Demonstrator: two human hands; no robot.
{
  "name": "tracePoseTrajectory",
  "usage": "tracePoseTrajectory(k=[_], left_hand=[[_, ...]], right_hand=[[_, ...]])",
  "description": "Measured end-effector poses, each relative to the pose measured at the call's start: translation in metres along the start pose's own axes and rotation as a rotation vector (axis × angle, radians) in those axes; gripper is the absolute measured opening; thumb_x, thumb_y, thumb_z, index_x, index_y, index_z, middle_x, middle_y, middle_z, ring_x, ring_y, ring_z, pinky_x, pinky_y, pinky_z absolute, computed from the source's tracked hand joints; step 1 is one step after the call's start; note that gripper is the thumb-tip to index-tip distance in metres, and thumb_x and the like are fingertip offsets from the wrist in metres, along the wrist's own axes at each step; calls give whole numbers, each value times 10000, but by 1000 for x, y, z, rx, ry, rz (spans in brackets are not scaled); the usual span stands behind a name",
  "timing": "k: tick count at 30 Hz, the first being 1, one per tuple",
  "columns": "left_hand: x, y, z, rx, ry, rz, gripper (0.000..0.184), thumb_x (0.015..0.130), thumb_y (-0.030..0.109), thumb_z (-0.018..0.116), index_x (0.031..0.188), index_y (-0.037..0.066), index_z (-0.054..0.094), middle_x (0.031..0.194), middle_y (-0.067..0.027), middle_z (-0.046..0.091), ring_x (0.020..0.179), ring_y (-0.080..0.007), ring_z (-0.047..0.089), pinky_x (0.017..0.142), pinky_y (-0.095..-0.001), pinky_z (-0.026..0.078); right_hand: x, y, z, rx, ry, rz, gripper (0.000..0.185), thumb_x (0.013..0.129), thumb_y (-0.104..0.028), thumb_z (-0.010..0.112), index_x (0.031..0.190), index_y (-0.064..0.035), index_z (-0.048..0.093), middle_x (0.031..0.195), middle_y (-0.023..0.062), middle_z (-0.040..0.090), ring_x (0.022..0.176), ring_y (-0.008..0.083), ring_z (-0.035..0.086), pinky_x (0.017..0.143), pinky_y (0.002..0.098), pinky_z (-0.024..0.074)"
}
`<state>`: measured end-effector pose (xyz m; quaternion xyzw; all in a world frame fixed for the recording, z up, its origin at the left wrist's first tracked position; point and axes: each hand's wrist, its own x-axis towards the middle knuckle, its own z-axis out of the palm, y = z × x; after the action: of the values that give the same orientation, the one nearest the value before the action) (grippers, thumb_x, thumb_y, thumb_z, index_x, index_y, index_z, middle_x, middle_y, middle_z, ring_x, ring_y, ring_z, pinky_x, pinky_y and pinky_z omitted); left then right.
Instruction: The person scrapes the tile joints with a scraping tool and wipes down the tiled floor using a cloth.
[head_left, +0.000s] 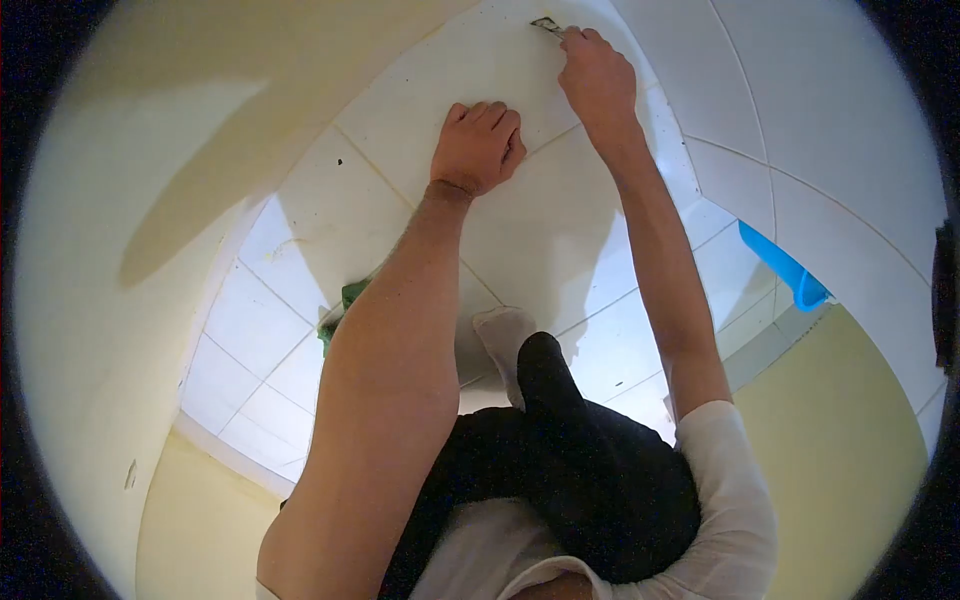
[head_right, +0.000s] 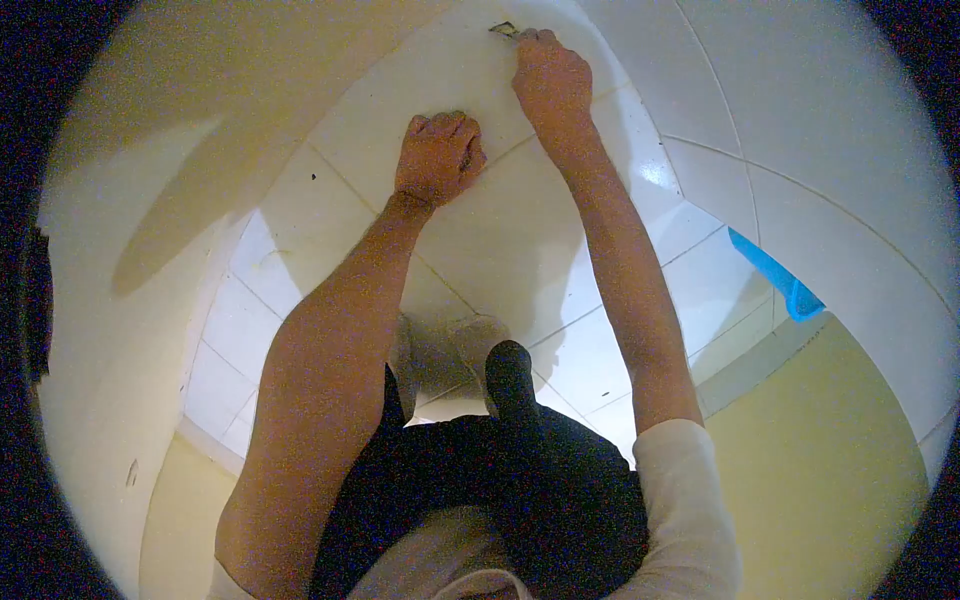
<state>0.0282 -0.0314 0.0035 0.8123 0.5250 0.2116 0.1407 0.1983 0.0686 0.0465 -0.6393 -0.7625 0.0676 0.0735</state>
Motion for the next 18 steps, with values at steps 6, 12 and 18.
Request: tracePoseTrajectory(k=[6, 12, 18], left_hand=[[-1, -1, 1, -11, -8, -1, 115, 822, 196, 629, 897, 112, 604, 906, -43, 623, 901, -210, 626, 811, -394, 440], [-1, -2, 1, -18, -35, -10, 124, 811, 199, 637, 893, 111, 606, 916, -47, 626, 906, -215, 623, 812, -397, 441], [-2, -5, 4, -41, 64, 22, 119, 810, 196, 635, 886, 110, 606, 904, -47, 619, 893, -218, 618, 811, -399, 441]], right_hand=[[3, 1, -4, 12, -3, -11, 139, 882, -101, 598, 985, -46, 674, 953, 165, 689, 861, 365, 694, 716, 465, 571], [-1, -2, -6, -52, -87, 25, 150, 877, -90, 590, 994, -45, 672, 971, 176, 695, 869, 382, 695, 716, 484, 573], [2, -10, -23, -116, -200, 44, 177, 861, -80, 616, 1027, -54, 668, 960, 159, 697, 875, 370, 696, 749, 470, 578]])
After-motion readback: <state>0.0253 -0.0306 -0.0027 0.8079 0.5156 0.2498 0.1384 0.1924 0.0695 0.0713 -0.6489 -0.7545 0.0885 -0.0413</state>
